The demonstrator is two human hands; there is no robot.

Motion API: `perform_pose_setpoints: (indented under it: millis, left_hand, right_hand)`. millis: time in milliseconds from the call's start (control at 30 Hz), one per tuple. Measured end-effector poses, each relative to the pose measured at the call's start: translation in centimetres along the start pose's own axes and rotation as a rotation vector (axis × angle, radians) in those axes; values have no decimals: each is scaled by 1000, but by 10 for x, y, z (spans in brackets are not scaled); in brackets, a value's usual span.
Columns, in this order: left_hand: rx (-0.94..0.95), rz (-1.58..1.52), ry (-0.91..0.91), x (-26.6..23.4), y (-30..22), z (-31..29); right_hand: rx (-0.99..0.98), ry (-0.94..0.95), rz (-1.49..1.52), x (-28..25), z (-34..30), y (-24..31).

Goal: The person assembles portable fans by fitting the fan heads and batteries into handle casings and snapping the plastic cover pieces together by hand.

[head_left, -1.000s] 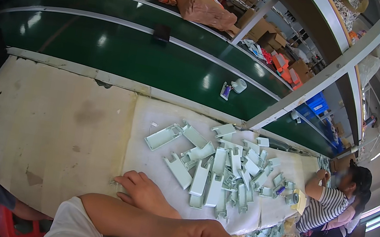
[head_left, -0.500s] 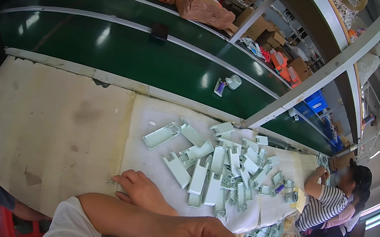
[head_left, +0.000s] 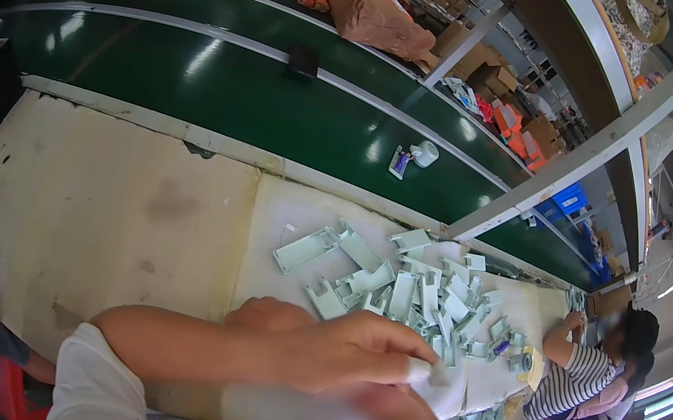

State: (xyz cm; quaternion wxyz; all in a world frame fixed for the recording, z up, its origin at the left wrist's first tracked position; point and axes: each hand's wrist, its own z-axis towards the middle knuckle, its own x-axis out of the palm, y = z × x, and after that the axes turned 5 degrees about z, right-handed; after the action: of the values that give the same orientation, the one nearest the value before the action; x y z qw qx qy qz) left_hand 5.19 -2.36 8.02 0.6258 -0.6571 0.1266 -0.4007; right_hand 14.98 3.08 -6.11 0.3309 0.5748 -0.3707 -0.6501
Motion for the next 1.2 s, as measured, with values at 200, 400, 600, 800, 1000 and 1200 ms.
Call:
perform_pose_setpoints:
  millis: [200,400,600,800,1000,1200]
  left_hand:
    - [227,1028,-530,-74,51,-65]
    - [601,1512,-198,-121,121,-68]
    - [558,1266,-256,-123,132,-62]
    - [247,1098,-207,-126,120,-62]
    - [51,743,-340,-127,116,-59]
    - [-6,-22,-586,-142,97,-60]
  right_hand:
    - [104,-402,-742,-132,19,-1]
    - [668,-938,-454,-248,33,-113]
    - [1012,-906,-643,-291,77,-176]
    - [1092,-1015,-552,-316,86,-192]
    - [647,-1138,467,-290,70,-129]
    - [404,-951,463,-203,59,-23]
